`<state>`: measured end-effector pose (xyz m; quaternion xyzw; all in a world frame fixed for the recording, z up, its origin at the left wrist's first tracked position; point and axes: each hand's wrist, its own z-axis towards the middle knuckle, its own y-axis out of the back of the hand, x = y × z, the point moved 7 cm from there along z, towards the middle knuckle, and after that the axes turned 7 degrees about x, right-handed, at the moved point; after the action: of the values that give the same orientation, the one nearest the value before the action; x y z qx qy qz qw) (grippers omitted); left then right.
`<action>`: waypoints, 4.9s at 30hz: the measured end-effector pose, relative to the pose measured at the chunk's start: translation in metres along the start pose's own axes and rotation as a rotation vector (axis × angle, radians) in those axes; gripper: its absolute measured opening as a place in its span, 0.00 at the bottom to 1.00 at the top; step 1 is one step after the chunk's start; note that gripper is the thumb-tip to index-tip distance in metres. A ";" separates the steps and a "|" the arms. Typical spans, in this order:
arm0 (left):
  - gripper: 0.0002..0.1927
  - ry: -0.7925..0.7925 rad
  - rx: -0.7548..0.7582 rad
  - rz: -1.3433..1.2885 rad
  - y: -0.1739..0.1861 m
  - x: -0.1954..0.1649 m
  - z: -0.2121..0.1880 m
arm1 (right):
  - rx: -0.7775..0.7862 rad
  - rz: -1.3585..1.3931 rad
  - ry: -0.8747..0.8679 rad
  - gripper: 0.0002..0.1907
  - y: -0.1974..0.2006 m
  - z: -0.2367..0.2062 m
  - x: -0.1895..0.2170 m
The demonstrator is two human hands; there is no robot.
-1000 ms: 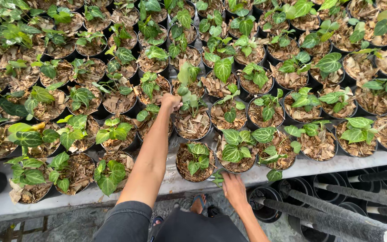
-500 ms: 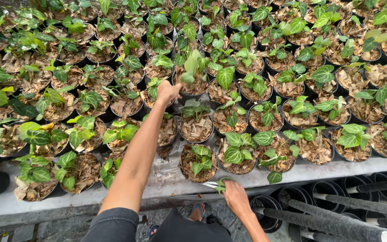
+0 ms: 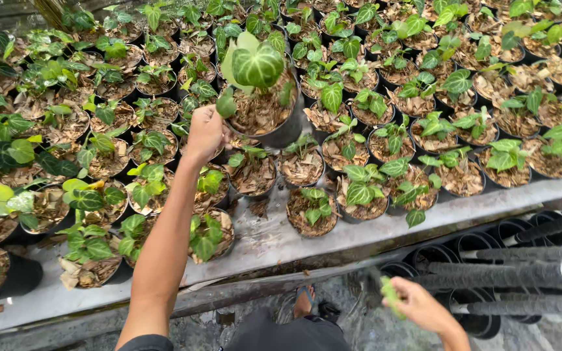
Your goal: The person walks through a nursery and uses green-handled scissors to trim leaves from several potted plants. They pick up individual pots, cut off unwanted foliage, and place the pots back on the shelf.
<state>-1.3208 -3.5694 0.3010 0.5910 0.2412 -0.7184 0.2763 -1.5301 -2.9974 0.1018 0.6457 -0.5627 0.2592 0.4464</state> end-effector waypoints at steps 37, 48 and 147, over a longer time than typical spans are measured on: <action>0.20 0.044 1.025 0.446 -0.165 -0.103 -0.262 | 0.035 0.393 0.318 0.11 -0.137 -0.061 0.234; 0.18 -0.328 0.017 0.273 -0.180 -0.045 -0.349 | -0.479 0.517 0.202 0.11 -0.029 -0.114 0.198; 0.24 0.099 -0.009 -0.059 -0.297 -0.070 -0.379 | 0.256 0.490 0.432 0.43 -0.125 -0.231 0.111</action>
<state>-1.2419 -3.0892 0.3060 0.6173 0.2752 -0.6950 0.2452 -1.3459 -2.8561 0.2672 0.4726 -0.5563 0.5578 0.3951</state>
